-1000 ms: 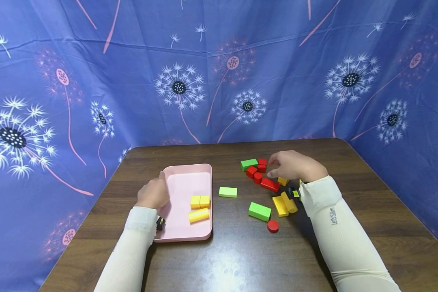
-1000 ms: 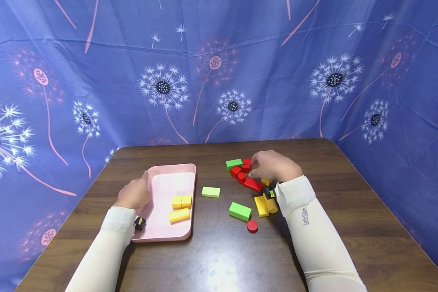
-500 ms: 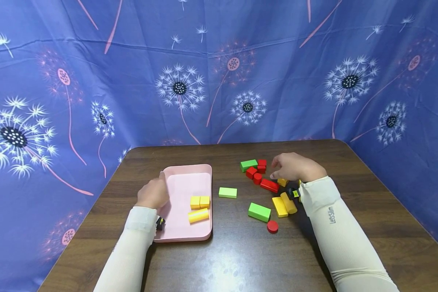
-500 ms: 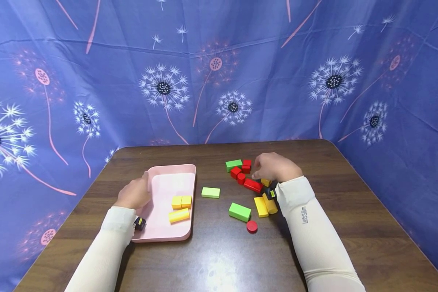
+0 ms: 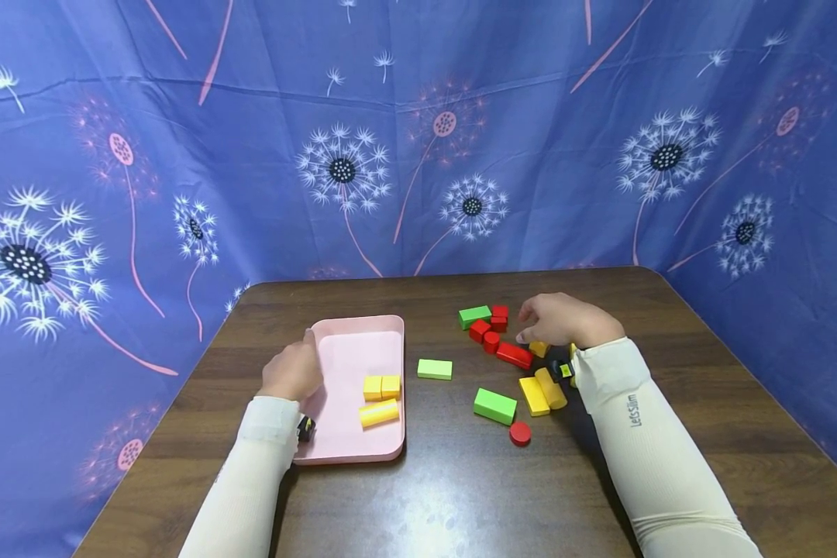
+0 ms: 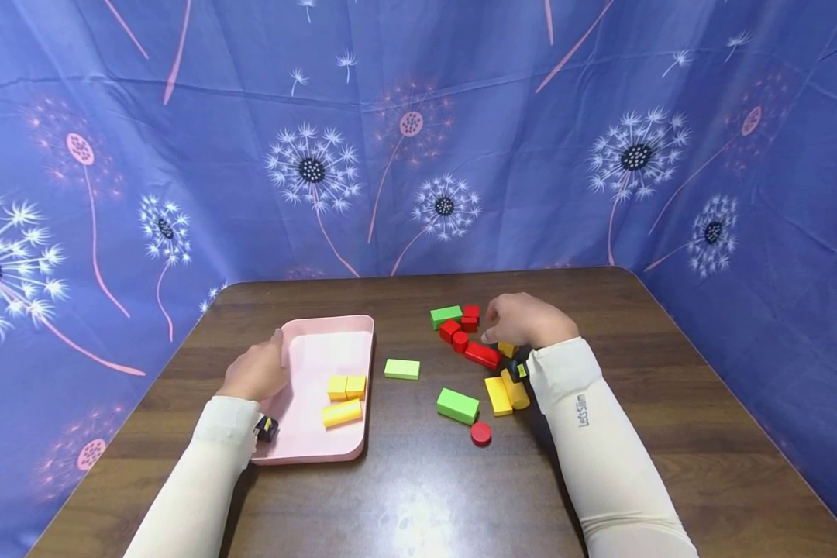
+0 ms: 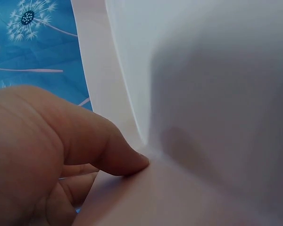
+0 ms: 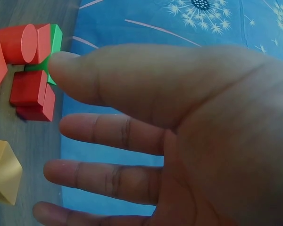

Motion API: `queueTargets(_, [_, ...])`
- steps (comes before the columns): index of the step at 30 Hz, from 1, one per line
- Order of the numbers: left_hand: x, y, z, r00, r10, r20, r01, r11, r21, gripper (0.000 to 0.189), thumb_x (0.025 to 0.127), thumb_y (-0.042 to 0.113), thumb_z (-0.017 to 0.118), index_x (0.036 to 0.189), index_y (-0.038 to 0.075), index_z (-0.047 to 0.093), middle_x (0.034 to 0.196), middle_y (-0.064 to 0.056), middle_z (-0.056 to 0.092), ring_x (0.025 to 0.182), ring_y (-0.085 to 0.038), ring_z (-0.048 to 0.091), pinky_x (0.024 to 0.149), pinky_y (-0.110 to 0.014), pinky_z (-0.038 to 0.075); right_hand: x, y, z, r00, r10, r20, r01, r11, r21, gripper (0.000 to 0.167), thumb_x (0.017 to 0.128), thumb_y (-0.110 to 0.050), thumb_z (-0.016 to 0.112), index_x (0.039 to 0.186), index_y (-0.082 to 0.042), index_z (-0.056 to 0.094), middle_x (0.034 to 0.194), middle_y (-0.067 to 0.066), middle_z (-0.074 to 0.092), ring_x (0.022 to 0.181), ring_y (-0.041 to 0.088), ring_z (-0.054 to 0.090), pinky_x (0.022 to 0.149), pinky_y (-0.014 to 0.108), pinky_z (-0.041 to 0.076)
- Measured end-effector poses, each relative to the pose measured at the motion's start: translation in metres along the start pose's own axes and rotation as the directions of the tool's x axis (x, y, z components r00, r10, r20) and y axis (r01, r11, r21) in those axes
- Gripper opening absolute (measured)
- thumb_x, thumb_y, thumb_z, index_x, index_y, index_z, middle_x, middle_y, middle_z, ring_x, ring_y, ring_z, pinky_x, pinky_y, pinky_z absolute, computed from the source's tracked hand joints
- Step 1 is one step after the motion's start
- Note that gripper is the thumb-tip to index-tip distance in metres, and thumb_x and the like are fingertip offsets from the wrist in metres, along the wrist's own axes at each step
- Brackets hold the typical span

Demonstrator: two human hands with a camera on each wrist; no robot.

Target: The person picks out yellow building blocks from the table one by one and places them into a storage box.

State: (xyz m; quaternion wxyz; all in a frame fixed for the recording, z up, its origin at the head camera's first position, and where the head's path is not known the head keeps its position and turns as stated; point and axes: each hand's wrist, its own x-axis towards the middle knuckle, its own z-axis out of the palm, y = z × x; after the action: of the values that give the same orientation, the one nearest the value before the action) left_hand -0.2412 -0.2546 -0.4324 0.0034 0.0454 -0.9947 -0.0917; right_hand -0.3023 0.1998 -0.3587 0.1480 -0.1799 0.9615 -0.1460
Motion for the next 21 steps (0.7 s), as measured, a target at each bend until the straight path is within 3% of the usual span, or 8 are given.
queueTargets(15, [0.0010,0.0005,-0.0010,1.000,0.006,-0.008,-0.006,1.000,-0.002,0.068,0.099,0.013,0.048,0.161,-0.004,0.025,0.125,-0.029,0.068,0.099,-0.047,0.071,0.072,-0.061,0.057,0.0009,0.0019,-0.0007,0.999,0.036,0.010,-0.036,0.999,0.003,0.058,0.095,-0.034,0.074,0.141,-0.002,0.060,0.139,0.020,0.063,0.116,0.034,0.064,0.093,0.055,0.055])
queueTargets(21, [-0.0009,-0.0007,0.0007,1.000,0.014,-0.015,-0.014,1.000,-0.004,0.066,0.100,0.013,0.047,0.160,-0.005,0.025,0.124,-0.028,0.069,0.098,-0.045,0.072,0.072,-0.061,0.058,0.0020,0.0025,0.0012,0.997,0.078,0.007,-0.078,0.997,0.006,0.058,0.095,-0.033,0.074,0.141,-0.002,0.059,0.136,0.021,0.064,0.110,0.033,0.065,0.090,0.054,0.057])
